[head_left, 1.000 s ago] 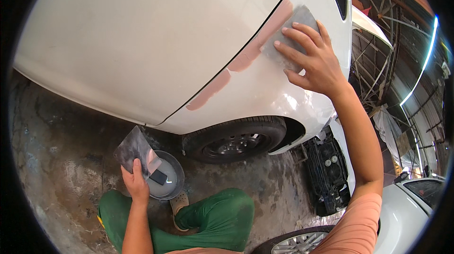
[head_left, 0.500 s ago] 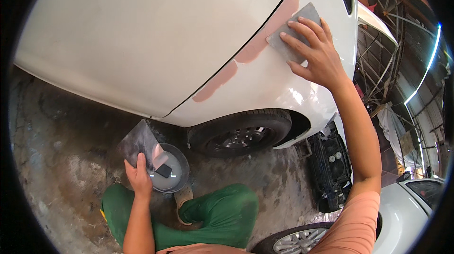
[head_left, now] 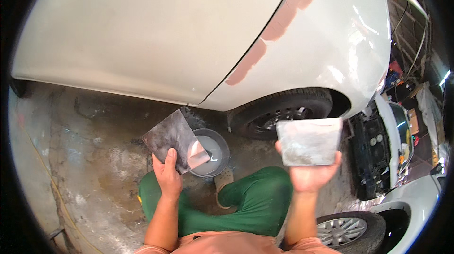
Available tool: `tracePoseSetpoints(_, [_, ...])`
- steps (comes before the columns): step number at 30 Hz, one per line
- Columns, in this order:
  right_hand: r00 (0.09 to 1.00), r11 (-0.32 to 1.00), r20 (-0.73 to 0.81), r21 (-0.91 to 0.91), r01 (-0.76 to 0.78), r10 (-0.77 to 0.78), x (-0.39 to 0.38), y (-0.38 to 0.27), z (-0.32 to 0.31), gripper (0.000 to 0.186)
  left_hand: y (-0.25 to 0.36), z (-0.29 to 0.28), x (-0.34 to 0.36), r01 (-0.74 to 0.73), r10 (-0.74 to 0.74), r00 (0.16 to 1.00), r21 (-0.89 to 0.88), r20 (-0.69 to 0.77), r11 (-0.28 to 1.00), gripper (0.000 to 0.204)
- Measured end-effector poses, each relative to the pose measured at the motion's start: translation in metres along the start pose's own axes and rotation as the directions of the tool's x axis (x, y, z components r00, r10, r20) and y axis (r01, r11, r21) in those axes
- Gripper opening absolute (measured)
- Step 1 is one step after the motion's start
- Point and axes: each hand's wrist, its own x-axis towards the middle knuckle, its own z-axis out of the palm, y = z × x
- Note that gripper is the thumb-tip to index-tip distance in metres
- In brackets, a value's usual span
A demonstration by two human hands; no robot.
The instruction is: The person sands the front fender and side panels of a white car using sanding blocks and water from a bucket.
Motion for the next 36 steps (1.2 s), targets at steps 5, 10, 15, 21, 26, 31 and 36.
tracePoseSetpoints(5, [0.987,0.991,-0.112,0.071,-0.11,0.117,-0.014,0.039,-0.033,0.066,0.013,0.009,-0.009,0.179,-0.179,0.983,0.022,0.024,0.984,0.034])
tracePoseSetpoints(10, [0.919,0.218,0.37,-0.916,0.336,0.138,-0.035,0.046,-0.013,0.063,0.007,0.053,-0.024,0.438,-0.433,0.898,-0.062,0.082,0.897,0.033])
tracePoseSetpoints(15, [0.798,0.224,0.553,-0.831,0.509,0.24,-0.043,0.062,-0.014,0.071,0.024,0.084,-0.029,0.549,-0.549,0.835,-0.047,0.022,0.834,0.033])
tracePoseSetpoints(21, [0.843,-0.062,0.455,-0.869,0.491,0.287,-0.011,0.059,-0.074,0.056,0.024,0.065,-0.014,0.313,-0.315,0.949,0.193,-0.017,0.93,0.029])
tracePoseSetpoints(26, [0.754,-0.151,0.573,-0.755,0.638,0.321,0.02,0.072,-0.065,0.054,0.022,0.066,-0.02,0.054,-0.183,0.975,0.66,0.129,0.749,0.024])
tracePoseSetpoints(31, [0.588,0.087,0.722,-0.655,0.751,0.366,0.001,0.106,-0.05,0.05,0.015,0.079,-0.013,-0.043,0.037,0.999,0.65,0.023,0.758,0.027])
tracePoseSetpoints(36, [0.541,0.237,0.663,-0.719,0.654,0.517,0.015,0.103,-0.064,0.05,0.021,0.078,-0.005,-0.13,0.185,0.98,0.476,-0.07,0.87,0.031])
